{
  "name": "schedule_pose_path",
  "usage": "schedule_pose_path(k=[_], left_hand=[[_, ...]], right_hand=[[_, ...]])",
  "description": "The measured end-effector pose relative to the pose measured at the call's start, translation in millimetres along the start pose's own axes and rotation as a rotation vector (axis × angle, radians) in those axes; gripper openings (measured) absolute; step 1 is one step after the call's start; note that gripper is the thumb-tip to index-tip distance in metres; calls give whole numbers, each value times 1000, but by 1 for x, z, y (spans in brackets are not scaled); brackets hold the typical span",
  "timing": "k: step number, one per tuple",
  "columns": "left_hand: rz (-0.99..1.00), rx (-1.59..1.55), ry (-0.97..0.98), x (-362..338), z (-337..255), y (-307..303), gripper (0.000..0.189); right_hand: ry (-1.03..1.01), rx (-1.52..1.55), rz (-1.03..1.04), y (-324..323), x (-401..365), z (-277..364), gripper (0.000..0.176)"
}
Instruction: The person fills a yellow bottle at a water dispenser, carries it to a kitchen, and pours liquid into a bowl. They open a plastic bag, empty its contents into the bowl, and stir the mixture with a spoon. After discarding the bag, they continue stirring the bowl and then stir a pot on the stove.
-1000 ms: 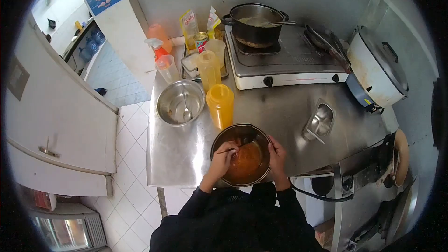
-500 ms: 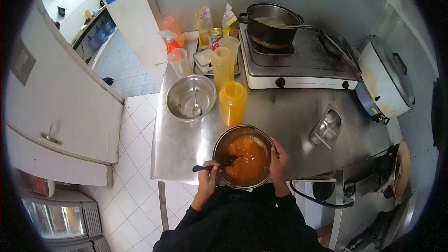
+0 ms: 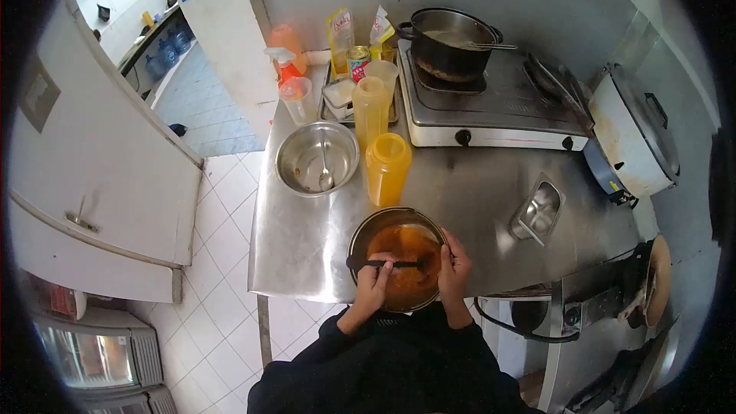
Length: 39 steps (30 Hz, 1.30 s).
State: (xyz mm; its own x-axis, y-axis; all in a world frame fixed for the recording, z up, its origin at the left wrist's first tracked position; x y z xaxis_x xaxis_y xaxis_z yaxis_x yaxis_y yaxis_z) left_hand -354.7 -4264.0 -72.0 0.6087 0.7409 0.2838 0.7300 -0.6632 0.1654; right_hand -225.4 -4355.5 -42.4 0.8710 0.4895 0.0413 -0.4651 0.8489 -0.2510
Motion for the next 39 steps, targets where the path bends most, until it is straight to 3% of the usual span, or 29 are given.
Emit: schedule_pose_path(k=[7,13,20,29,37,39], left_hand=[[-132,-70,127,34,-5,-8,11],[50,377,322,12,-10,-50,8],[-136,123,65,-26,-3,-62,10],[-39,54,-67,-17,-4,-17,13],[-2,23,117,31,-5,0,12],[-22,221,272,39,-13,-8,12]], right_hand=[[-10,-24,4,0,-5,10,26],[-3,-9,-9,6,-6,6,27],[19,70,13,9,-2,4,26],[17,76,-9,9,0,1,26],[80,38,-20,7,-4,5,26],[49,31,-18,7,-4,4,26]])
Point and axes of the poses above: each hand's wrist, its own x-axis towards the middle knuckle, its own y-axis out of the palm, z = x × y, the point moved 2 cm from there along x, towards the middle knuckle, and after that the axes turned 13 degrees about y, right-handed, at the moved point
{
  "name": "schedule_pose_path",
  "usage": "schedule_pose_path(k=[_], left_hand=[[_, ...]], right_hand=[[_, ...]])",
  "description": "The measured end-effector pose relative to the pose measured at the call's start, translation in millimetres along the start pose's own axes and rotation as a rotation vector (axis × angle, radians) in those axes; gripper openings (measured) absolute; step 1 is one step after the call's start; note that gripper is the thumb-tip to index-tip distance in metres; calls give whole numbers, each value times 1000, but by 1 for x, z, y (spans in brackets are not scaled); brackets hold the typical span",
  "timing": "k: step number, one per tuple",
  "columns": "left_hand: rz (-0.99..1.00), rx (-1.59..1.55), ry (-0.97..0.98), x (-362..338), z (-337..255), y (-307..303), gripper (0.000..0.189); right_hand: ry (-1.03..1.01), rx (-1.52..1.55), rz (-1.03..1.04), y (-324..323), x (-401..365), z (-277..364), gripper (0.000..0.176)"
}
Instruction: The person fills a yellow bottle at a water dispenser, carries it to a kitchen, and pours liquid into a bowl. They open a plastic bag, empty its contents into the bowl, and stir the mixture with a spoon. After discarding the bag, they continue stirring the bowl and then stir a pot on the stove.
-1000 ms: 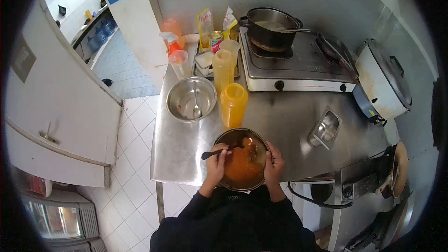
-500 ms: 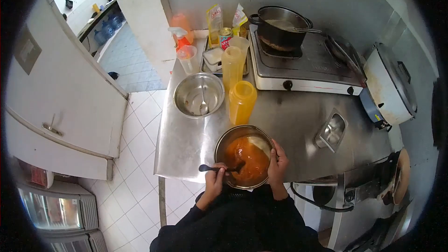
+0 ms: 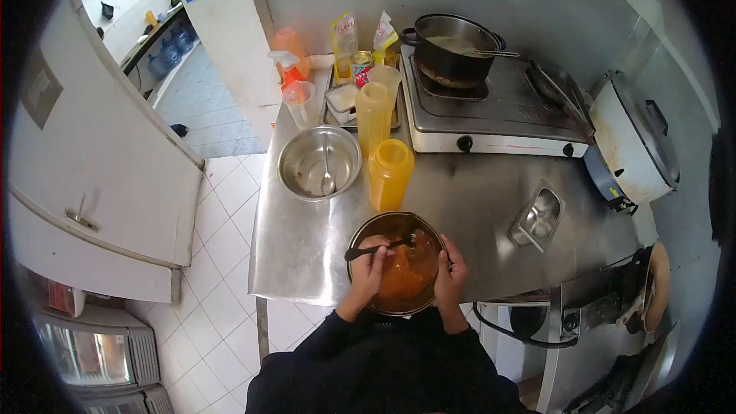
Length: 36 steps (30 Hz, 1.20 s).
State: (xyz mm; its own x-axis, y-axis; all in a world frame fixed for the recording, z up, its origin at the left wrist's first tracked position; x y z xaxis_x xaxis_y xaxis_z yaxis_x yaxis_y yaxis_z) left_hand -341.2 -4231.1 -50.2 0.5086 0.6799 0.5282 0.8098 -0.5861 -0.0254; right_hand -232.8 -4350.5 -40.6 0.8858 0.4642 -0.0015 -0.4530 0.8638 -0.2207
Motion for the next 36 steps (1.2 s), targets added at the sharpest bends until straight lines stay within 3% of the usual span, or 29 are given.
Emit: schedule_pose_path(k=[2,4,6,10,12,17,21,26,33,36], left_hand=[[-3,5,-60,-5,3,-14,11],[88,252,95,-8,-5,-28,7],[122,348,121,-20,-5,-40,8],[82,230,-33,-48,-4,-52,8],[-76,-77,-292,-60,-1,-49,10],[-77,-194,-411,-62,-6,-24,14],[-26,-238,-330,-47,-7,2,14],[-21,-235,-225,-20,6,9,13],[-26,-38,-59,-21,23,-40,10],[-66,-56,-156,-39,18,-57,10]], right_hand=[[-5,13,-1,0,1,0,26],[-7,28,4,2,1,0,26],[-8,52,13,2,1,1,26],[21,36,37,5,2,-2,26],[-4,89,-5,6,4,-6,26],[6,53,-26,5,3,-8,27],[99,91,-7,3,-1,-1,26],[30,111,-21,2,0,-10,25],[56,138,-45,2,-2,-13,25],[27,85,-59,0,0,-16,28]])
Point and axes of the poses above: each hand's wrist, its own x-axis towards the middle knuckle, its own y-axis out of the palm, z = x × y, the point moved 2 cm from there along x, towards the middle knuckle, and after that the axes turned 13 degrees about y, right-handed, at the moved point
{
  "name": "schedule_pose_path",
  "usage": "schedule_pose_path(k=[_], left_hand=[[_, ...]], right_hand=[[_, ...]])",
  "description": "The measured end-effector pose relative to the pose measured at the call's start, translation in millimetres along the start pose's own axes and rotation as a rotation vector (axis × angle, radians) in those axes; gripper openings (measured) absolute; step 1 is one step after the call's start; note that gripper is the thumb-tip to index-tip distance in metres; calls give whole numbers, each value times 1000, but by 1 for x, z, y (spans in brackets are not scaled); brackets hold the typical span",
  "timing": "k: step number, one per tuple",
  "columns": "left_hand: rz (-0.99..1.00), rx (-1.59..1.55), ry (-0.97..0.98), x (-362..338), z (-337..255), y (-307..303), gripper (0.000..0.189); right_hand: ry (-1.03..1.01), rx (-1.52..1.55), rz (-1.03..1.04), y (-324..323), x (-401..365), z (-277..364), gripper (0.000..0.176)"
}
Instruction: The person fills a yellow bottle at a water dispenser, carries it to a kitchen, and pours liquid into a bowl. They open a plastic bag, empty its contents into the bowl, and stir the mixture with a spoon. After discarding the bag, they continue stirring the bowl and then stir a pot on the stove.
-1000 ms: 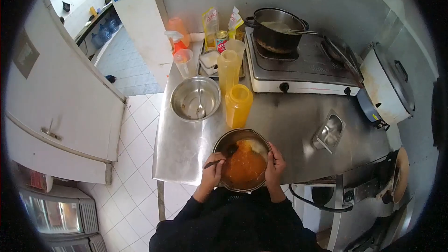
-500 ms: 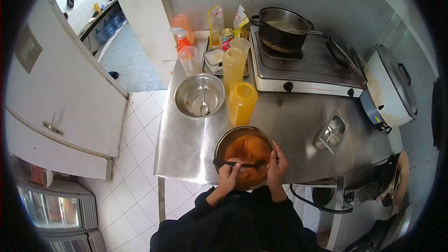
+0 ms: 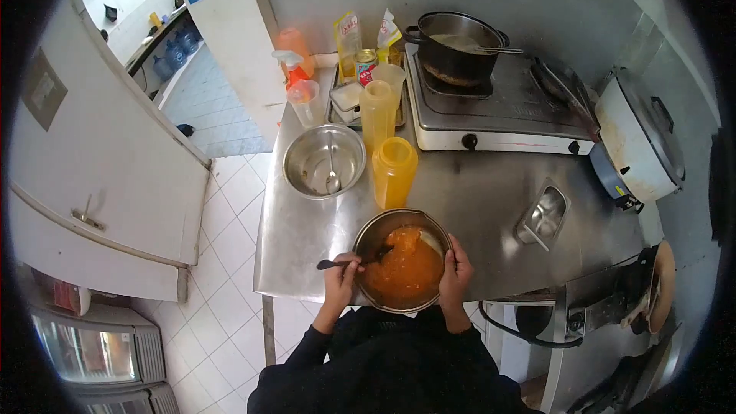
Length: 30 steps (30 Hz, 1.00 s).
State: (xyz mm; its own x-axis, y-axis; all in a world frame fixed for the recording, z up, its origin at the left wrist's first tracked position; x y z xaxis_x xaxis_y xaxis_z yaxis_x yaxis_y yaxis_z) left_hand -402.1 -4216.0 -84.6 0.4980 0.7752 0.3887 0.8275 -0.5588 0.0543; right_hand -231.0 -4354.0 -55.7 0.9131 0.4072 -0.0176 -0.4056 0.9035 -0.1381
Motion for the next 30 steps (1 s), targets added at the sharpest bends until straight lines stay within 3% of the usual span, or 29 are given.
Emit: schedule_pose_path(k=[2,4,8,12,13,16,18,20,28,30], left_hand=[[-3,8,-38,-9,-7,-2,12],[-10,-56,-194,-20,-9,1,15],[79,-89,-259,-32,-10,25,14],[194,-12,-148,-25,-2,54,16],[192,34,-31,-10,-25,63,15],[128,-72,-3,7,-17,72,14],[86,-141,-107,15,-10,66,12],[154,80,144,24,-2,49,10],[42,38,-67,-12,-5,-1,8],[44,44,-82,-21,-17,1,8]], right_hand=[[6,31,9,0,2,-4,28],[11,60,19,1,3,-5,28],[6,112,9,1,2,-2,28],[69,116,26,-1,0,-8,28],[66,116,23,-2,-1,-6,28],[12,40,4,-2,-4,-1,29],[10,74,13,-2,-2,-11,29],[42,78,2,-2,-6,0,28],[-13,100,-6,1,-4,-3,27],[67,46,-52,2,-4,-5,27]])
Point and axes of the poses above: each hand's wrist, its own x-axis towards the middle knuckle, its own y-axis out of the palm, z = x × y, the point moved 2 cm from there along x, towards the middle knuckle, and after that the axes turned 13 degrees about y, right-handed, at the moved point
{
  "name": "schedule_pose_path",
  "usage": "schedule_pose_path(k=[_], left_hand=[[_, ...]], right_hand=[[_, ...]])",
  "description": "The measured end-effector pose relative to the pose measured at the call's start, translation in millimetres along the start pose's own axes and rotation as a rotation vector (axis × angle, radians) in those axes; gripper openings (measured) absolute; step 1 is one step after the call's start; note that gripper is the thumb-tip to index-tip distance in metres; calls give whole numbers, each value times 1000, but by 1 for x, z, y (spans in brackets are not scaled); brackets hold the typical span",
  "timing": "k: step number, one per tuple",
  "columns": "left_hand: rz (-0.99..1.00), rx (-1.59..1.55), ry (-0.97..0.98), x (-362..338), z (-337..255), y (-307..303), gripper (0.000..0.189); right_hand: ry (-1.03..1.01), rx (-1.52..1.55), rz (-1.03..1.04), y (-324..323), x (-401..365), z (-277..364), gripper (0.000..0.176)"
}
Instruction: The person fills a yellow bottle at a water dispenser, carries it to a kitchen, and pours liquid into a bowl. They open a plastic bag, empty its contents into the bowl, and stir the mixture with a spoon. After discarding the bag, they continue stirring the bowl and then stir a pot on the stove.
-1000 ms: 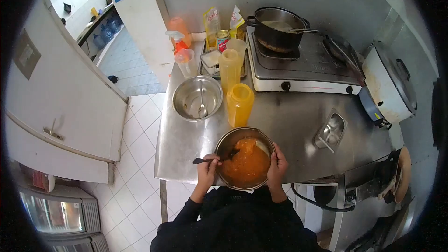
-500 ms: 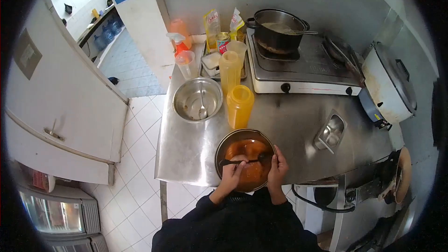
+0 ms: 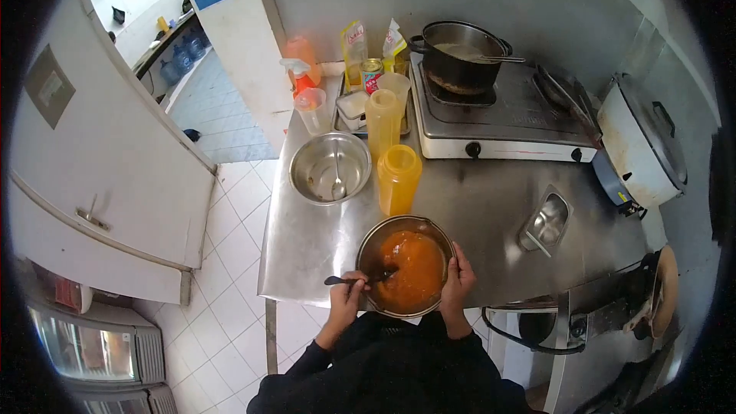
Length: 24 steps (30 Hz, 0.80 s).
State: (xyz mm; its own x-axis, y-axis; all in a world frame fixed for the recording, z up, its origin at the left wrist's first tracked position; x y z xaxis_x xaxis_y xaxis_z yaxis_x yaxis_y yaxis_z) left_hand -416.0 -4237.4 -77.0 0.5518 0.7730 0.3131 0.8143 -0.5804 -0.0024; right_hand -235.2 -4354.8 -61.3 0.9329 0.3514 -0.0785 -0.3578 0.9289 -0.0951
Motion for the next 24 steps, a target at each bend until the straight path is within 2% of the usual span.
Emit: schedule_pose_path(k=[3,4,6,8,10,11,14,18,19,24], left_hand=[[0,-145,-176,-12,0,12,10],[-1,-144,-173,-13,1,17,10],[132,-24,-123,-10,-8,31,12],[79,-82,-75,-5,1,45,16],[204,39,-59,8,-3,56,22],[161,20,-5,15,-8,62,26],[144,20,57,34,5,62,26],[-21,-102,72,48,5,46,14],[10,-41,95,47,8,36,11],[-101,-97,11,18,18,1,12]], right_hand=[[18,126,57,1,1,5,26],[16,127,59,2,1,7,26],[13,112,35,2,0,10,27],[-11,69,28,1,-1,9,27],[-35,24,20,1,-1,6,27],[-68,-8,18,1,0,3,27],[-101,-54,21,1,-1,3,27],[-74,18,23,3,-2,1,26],[-74,19,24,3,-2,2,26],[-44,15,48,2,-1,2,27]])
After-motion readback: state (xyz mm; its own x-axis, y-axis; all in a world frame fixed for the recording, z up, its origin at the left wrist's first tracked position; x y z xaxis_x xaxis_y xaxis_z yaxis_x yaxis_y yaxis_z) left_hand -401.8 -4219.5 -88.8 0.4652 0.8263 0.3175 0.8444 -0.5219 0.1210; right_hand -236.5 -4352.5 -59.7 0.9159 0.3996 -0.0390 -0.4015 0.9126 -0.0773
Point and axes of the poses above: each hand's wrist, its own x-axis towards the middle knuckle, its own y-axis out of the palm, z = x × y, the point moved 2 cm from there along x, towards the middle knuckle, and after that the axes turned 13 degrees about y, right-handed, at the moved point
